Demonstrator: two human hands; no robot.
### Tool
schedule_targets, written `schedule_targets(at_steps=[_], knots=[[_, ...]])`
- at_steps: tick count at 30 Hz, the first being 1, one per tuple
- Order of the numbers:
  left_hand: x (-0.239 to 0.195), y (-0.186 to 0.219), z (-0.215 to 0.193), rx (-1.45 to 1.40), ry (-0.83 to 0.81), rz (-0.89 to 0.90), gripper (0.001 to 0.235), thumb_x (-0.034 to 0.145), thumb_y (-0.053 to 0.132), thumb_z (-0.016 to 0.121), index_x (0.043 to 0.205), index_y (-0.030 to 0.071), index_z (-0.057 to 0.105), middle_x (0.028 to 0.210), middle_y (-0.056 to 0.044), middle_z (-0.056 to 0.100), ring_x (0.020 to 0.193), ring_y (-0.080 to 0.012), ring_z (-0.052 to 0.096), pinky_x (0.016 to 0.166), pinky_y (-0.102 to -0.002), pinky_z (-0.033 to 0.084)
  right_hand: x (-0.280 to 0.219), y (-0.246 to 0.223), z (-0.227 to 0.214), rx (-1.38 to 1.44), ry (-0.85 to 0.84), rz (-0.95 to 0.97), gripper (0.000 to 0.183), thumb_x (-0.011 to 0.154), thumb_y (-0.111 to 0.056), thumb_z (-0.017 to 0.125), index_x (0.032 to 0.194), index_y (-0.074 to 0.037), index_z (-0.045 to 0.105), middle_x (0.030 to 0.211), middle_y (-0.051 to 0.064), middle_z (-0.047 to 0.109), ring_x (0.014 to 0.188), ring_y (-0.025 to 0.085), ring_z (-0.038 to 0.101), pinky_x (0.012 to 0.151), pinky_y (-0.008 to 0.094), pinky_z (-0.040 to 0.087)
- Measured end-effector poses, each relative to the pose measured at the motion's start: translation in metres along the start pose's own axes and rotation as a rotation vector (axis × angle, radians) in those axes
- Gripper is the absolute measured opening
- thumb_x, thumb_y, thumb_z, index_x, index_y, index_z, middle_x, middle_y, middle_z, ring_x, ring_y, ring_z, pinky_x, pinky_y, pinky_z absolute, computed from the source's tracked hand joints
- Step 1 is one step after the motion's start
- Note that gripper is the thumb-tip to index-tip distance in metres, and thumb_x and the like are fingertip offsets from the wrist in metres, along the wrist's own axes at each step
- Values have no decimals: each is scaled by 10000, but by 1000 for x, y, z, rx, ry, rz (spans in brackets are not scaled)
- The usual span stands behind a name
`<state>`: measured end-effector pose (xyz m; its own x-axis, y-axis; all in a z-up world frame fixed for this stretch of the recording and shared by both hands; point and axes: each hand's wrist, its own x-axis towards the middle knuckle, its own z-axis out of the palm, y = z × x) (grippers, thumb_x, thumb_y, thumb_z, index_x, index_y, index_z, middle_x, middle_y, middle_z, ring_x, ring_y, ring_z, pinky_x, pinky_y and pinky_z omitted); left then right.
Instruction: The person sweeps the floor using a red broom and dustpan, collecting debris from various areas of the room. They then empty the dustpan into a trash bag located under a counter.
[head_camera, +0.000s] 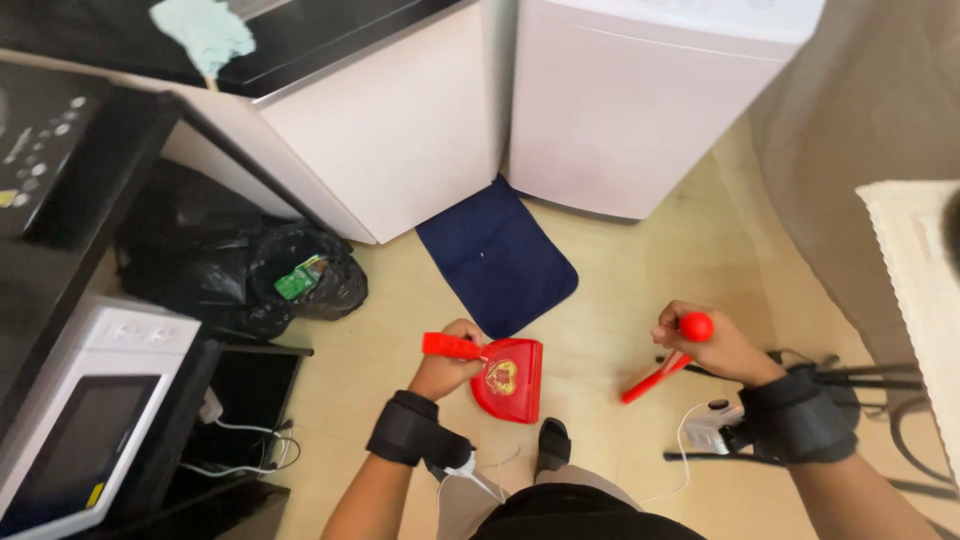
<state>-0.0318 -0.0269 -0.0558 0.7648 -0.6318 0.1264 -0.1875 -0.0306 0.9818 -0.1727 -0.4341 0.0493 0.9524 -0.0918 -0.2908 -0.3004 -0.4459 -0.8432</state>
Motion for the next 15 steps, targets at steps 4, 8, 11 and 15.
schedule_targets(at_steps=[4, 8, 11, 15], knots=[[15, 28, 23, 18, -77, 34, 306, 730, -22, 828, 928, 49, 606, 957, -44, 577, 884, -159, 605, 767, -294, 527, -23, 29, 32, -62, 88, 19, 207, 880, -227, 766, 893, -47, 666, 770, 79, 699, 735, 179, 650, 712, 346, 542], [17, 26, 23, -99, -104, -200, 273, 856, 222, 838, 923, 82, 614, 942, 1, 662, 862, -90, 627, 765, -266, 560, -60, 6, 68, -68, 182, 5, 228, 864, -240, 771, 889, -47, 651, 799, 72, 725, 751, 191, 685, 726, 333, 550], [16, 34, 18, -4, -154, -232, 269, 881, 253, 829, 897, 71, 631, 881, -12, 682, 834, -95, 627, 756, -276, 554, -89, -13, 93, -50, 304, 88, 241, 831, -251, 787, 917, -59, 670, 817, 68, 737, 758, 204, 701, 731, 338, 558], [18, 32, 15, 71, -144, -169, 188, 835, 154, 788, 894, 61, 634, 895, -22, 743, 846, -105, 705, 760, -275, 578, -126, -30, 133, -295, 560, -148, 216, 830, -251, 794, 936, -86, 704, 1026, 114, 703, 948, 280, 674, 790, 355, 550]])
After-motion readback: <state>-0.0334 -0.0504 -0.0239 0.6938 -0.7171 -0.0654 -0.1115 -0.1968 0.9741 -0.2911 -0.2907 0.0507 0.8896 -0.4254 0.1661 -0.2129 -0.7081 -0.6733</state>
